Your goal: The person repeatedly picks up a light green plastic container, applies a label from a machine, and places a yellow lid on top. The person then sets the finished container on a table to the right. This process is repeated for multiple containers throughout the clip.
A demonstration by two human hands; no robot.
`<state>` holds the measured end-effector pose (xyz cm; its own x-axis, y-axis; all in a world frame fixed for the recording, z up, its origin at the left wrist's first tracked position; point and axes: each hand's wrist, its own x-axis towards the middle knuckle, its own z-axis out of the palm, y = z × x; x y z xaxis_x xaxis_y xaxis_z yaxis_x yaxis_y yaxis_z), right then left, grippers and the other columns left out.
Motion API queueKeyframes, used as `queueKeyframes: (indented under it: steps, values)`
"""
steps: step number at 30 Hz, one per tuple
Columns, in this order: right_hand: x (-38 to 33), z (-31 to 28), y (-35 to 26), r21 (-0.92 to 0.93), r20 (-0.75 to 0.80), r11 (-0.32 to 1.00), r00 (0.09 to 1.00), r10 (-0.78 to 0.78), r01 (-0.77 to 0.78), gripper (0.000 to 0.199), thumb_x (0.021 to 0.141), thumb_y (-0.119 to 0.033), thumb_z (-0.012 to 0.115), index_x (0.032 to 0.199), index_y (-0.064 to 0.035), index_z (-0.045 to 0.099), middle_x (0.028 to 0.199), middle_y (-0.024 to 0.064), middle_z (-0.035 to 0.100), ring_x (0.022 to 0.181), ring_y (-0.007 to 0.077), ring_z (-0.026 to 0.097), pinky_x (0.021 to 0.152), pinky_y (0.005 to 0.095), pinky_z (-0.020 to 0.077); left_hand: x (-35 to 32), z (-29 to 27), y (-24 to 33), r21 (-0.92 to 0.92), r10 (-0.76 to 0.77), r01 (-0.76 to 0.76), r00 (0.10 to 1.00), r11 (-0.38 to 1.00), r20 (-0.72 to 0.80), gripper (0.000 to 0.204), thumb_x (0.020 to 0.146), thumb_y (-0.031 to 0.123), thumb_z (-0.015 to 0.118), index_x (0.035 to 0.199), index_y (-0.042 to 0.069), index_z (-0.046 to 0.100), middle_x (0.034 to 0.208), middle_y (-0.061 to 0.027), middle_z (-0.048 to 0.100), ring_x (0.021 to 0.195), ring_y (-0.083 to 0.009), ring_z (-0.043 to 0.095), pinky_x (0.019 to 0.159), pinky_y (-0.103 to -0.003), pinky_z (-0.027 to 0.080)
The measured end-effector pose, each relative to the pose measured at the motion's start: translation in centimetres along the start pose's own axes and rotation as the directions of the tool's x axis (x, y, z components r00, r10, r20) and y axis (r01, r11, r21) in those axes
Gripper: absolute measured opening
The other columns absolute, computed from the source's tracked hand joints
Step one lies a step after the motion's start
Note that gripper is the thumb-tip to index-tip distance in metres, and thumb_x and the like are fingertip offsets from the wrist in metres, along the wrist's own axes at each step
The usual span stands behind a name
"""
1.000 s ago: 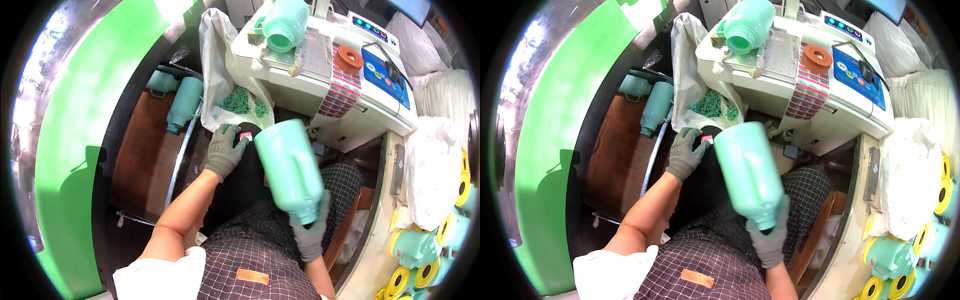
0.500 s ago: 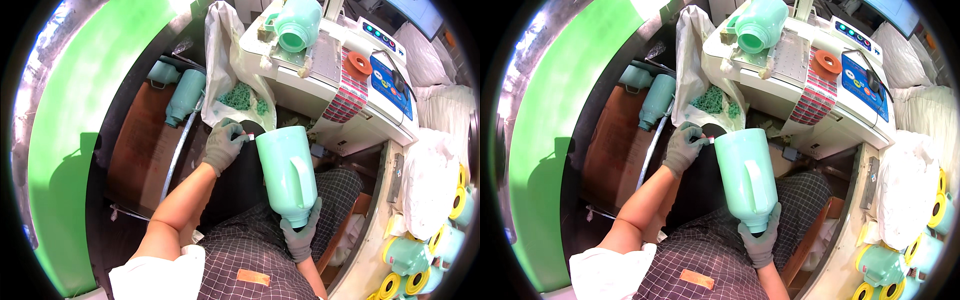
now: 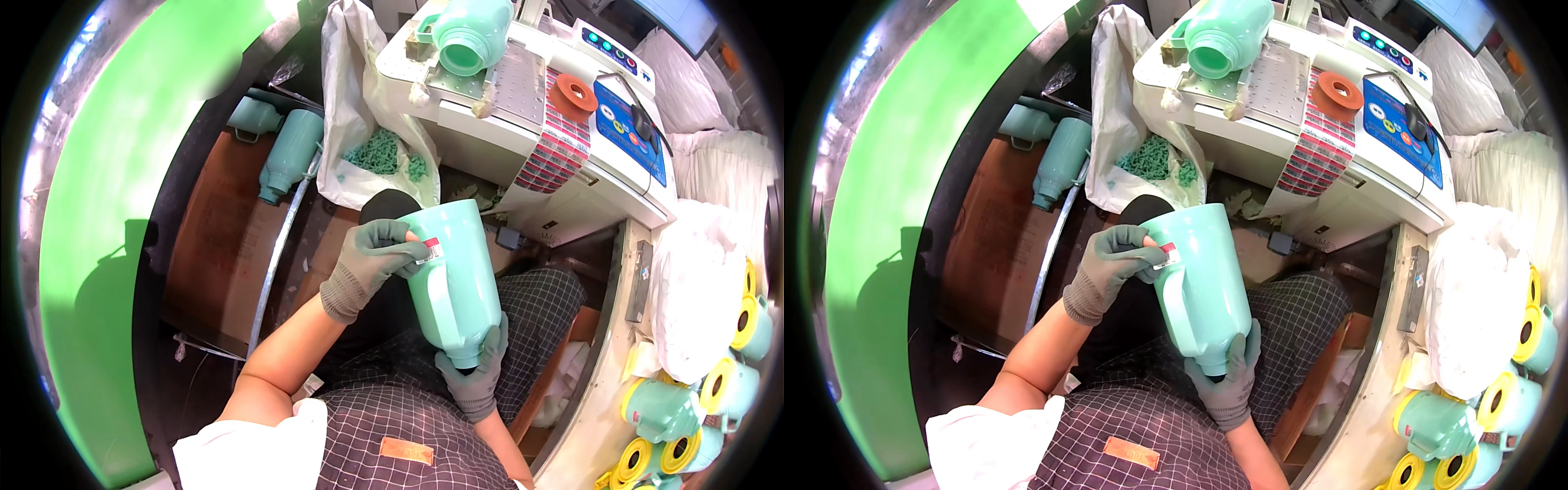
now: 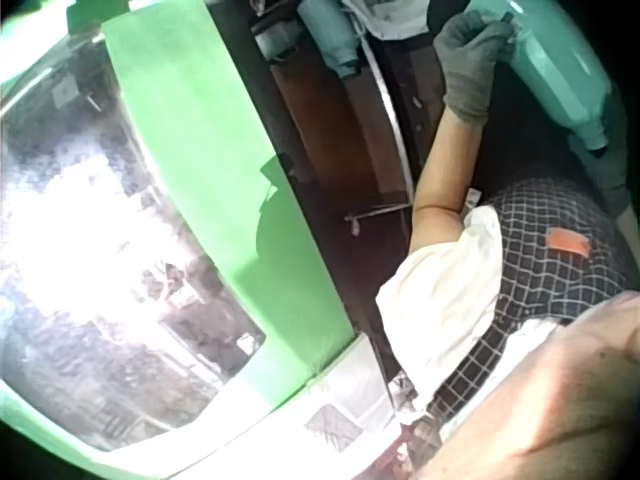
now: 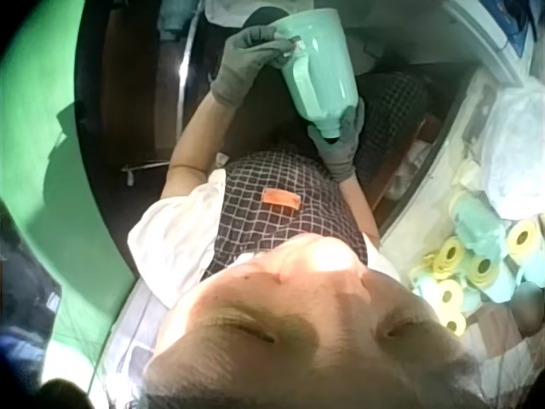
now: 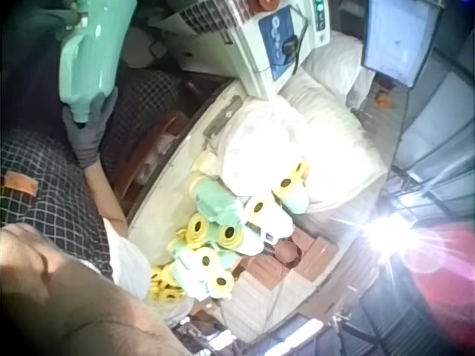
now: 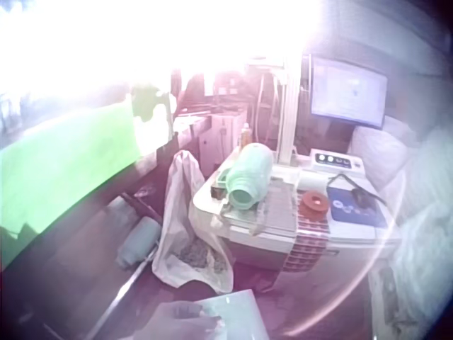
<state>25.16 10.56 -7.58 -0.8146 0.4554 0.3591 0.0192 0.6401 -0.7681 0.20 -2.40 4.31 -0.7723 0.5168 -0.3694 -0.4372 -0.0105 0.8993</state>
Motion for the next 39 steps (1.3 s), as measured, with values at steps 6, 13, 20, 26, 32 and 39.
queueKeyframes:
  steps: [6,13,20,26,32,39]
  values:
    - [0.0,0.2,0.0,-0.169,-0.018,0.976,0.989,-0.146,0.14,0.115,0.077,-0.024,0.093,0.17,-0.0218,0.025,0.164,0.037,0.03,0.139,0.0562,0.052,0.105,0.0543,0.0549,-0.1,-0.1,0.1,0.225,0.065,-0.05,0.996,0.973,-0.06,0.018,0.086,0.01,0.086,0.09,0.002,0.071,0.08,-0.0044,0.071,0.065,-0.0102,0.065,0.063,-0.025,0.053]
    - [1.4,-2.0,0.0,0.017,-0.081,1.0,0.997,-0.007,0.008,0.109,0.073,-0.034,0.096,0.164,-0.0096,0.04,0.155,0.0351,0.046,0.135,0.0495,0.058,0.105,0.0489,0.0549,1.8,-6.4,-0.4,0.917,0.238,0.023,0.963,0.398,-0.128,0.04,0.09,0.041,0.083,0.088,0.004,0.068,0.077,-0.0143,0.067,0.074,-0.0252,0.067,0.072,-0.04,0.053]
    - [4.6,-7.6,0.1,0.123,-0.464,0.988,0.875,0.139,-0.092,0.121,0.081,-0.05,0.093,0.167,0.0051,0.028,0.165,0.0201,0.042,0.15,0.0322,0.045,0.122,0.0463,0.0399,13.9,1.0,10.2,0.782,0.811,-0.518,0.254,-0.346,0.527,0.058,0.085,0.024,0.083,0.133,0.007,0.058,0.133,-0.0147,0.062,0.124,-0.0375,0.06,0.104,-0.049,0.05]
    - [12.1,-11.2,0.5,-0.264,-0.568,0.964,0.803,-0.182,0.031,0.106,0.082,-0.054,0.088,0.158,0.0059,0.045,0.163,0.03,0.042,0.148,0.052,0.043,0.12,0.059,0.0396,28.8,1.8,12.5,0.51,0.499,-0.26,0.111,-0.82,0.859,0.064,0.09,0.013,0.066,0.151,0.024,0.053,0.163,-0.0071,0.045,0.147,-0.0403,0.045,0.118,-0.055,0.043]
    - [22.0,-15.0,-1.9,-0.616,-0.39,0.775,0.799,-0.457,0.143,0.088,0.078,-0.027,0.09,0.157,-0.0095,0.054,0.161,0.0301,0.045,0.141,0.051,0.053,0.111,0.0558,0.0502,8.7,2.5,14.9,0.573,0.71,-0.585,-0.007,-0.574,0.704,0.074,0.076,0.026,0.087,0.144,0.017,0.058,0.146,-0.0089,0.062,0.122,-0.0362,0.059,0.097,-0.048,0.05]
    - [39.0,-2.5,-5.0,-0.749,0.005,0.522,0.792,-0.61,0.407,0.082,0.077,-0.037,0.087,0.154,-0.0307,0.06,0.157,0.0243,0.051,0.117,0.038,0.07,0.095,0.0439,0.0592,-1.9,-1.4,5.5,0.294,0.72,-0.904,0.426,0.311,0.549,0.074,0.068,0.04,0.096,0.129,0.007,0.069,0.112,-0.0108,0.073,0.099,-0.0311,0.068,0.089,-0.043,0.051]
